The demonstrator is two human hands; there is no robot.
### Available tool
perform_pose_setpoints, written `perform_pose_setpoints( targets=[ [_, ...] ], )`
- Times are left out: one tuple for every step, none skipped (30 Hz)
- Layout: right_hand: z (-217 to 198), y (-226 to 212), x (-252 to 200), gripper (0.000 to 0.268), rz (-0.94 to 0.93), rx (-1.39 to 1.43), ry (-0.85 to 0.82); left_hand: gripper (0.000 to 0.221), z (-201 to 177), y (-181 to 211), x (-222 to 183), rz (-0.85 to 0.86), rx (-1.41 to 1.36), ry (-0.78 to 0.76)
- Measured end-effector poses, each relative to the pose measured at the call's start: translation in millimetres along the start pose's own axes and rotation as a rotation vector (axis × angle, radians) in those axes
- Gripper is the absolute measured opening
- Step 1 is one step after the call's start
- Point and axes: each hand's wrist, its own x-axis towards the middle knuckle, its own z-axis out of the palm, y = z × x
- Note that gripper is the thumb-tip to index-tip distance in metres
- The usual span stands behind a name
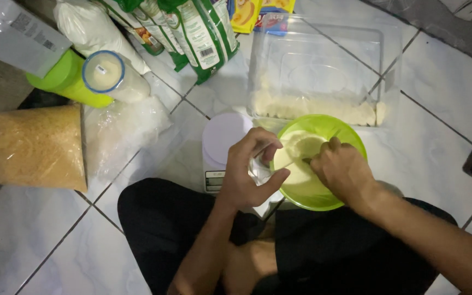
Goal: Mixing ingredients in a bowl and portioning them into small bags using a digital scale
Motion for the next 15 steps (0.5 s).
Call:
perform_pose_setpoints(
  targets=[
    [4.3, 1.5, 1.1, 0.021, -0.002, 0.001, -0.003, 0.034, -0.1, 1.0, 0.1, -0.003, -0.001, 0.002],
    [8.6, 3.1, 2.0, 0.022, 0.011, 0.083, 0.027, 0.034, -0.1, 2.1, 0.2, -0.005, -0.001, 0.001],
    [13.0, 5.3, 2.9, 0.025, 0.027, 0.165, 0.058, 0.033, 0.2, 2.8, 1.0, -0.005, -0.002, -0.003],
    [12.7, 5.9, 1.5, 0.025, 0.027, 0.164, 0.056, 0.033, 0.8, 1.6, 0.2, -0.006, -0.004, -0.003],
    [12.6, 6.0, 0.6, 0.024, 0.016, 0.198, 0.111, 0.035, 1.2, 0.3, -0.6, -0.015, -0.016, -0.013],
    [12.5, 6.3, -0.4, 0.024, 0.005, 0.231, 0.167, 0.037, 1.6, -0.8, -1.4, -0.023, -0.028, -0.023],
    [13.5, 5.8, 0.3, 0.024, 0.001, 0.234, 0.168, 0.037, 1.7, -0.7, -0.6, -0.025, -0.025, -0.021],
    [14.4, 5.3, 1.2, 0.024, 0.008, 0.243, 0.162, 0.039, 1.7, -0.5, 0.2, -0.023, -0.019, -0.042],
    [15.5, 5.3, 1.0, 0.024, 0.018, 0.251, 0.154, 0.04, 2.4, -0.7, 1.1, -0.021, -0.017, -0.064],
    [17.0, 6.5, 2.7, 0.024, 0.017, 0.253, 0.152, 0.04, 1.8, -2.5, -0.2, -0.023, -0.017, -0.063],
    [18.5, 8.7, 4.0, 0.024, 0.02, 0.268, 0.145, 0.04, 1.8, -4.5, -1.3, -0.047, -0.023, -0.064],
    [19.8, 10.7, 5.3, 0.025, 0.023, 0.283, 0.138, 0.04, 1.8, -6.4, -2.4, -0.07, -0.029, -0.065],
    [13.5, 14.1, 2.6, 0.025, 0.019, 0.282, 0.139, 0.04, 1.6, -6.9, -2.9, -0.07, -0.027, -0.061],
    [6.9, 17.3, -0.1, 0.026, 0.016, 0.319, 0.127, 0.038, 1.2, -7.2, -3.5, -0.069, -0.01, -0.062],
    [0.1, 20.4, -1.1, 0.027, 0.012, 0.355, 0.119, 0.036, -0.3, -7.4, -3.4, -0.065, 0.011, -0.063]
  ],
)
